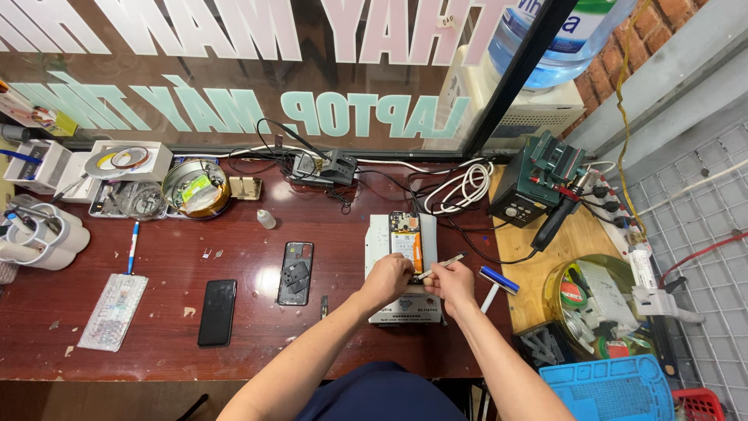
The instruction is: The person disassembles a smartphone on a workbench, using a screwdriver and a plastic pry tool to remove screws and separate the back cover. They then detach the battery connector and lift the battery from the chassis.
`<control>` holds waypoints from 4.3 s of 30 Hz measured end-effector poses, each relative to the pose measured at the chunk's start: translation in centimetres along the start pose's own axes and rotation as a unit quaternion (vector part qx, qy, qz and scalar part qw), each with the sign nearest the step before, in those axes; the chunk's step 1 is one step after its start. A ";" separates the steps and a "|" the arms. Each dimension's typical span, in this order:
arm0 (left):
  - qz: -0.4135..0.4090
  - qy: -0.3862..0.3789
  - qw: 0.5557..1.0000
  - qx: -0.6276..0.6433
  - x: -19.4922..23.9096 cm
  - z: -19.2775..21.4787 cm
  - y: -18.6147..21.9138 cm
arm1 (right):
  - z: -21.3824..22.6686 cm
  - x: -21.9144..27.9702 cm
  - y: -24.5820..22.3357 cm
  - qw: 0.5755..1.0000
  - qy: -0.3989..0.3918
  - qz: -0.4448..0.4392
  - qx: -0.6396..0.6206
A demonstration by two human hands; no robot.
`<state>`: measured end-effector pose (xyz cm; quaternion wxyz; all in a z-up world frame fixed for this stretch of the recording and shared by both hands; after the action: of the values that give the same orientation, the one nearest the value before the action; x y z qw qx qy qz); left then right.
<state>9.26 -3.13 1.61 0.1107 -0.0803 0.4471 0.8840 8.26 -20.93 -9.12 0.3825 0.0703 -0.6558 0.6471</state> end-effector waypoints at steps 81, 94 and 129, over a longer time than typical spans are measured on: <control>-0.067 0.064 0.985 -0.146 -7.2 2.9 -1.9 | -7.8 -2.0 -8.6 0.990 -0.094 0.037 0.100; 0.124 0.047 0.991 0.016 -6.6 2.4 -4.8 | -9.1 -2.6 -8.8 0.970 -0.124 0.100 0.185; 0.179 0.124 0.974 0.061 -5.8 2.0 -7.5 | -11.1 -0.2 -12.0 0.838 -0.112 0.398 0.355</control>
<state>16.76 2.09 -1.59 -0.1006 -0.1015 0.5173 0.8438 19.97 -12.77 -1.16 -0.0351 0.0066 -0.3908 0.9198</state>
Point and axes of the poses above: each hand's wrist, its own x-axis away from the middle knuckle, its own z-axis out of the back of the hand, y = z × x, the point moved 10 cm from there along -x, towards the middle knuckle, and after that the axes turned 13 degrees about y, right-handed, at the moved point
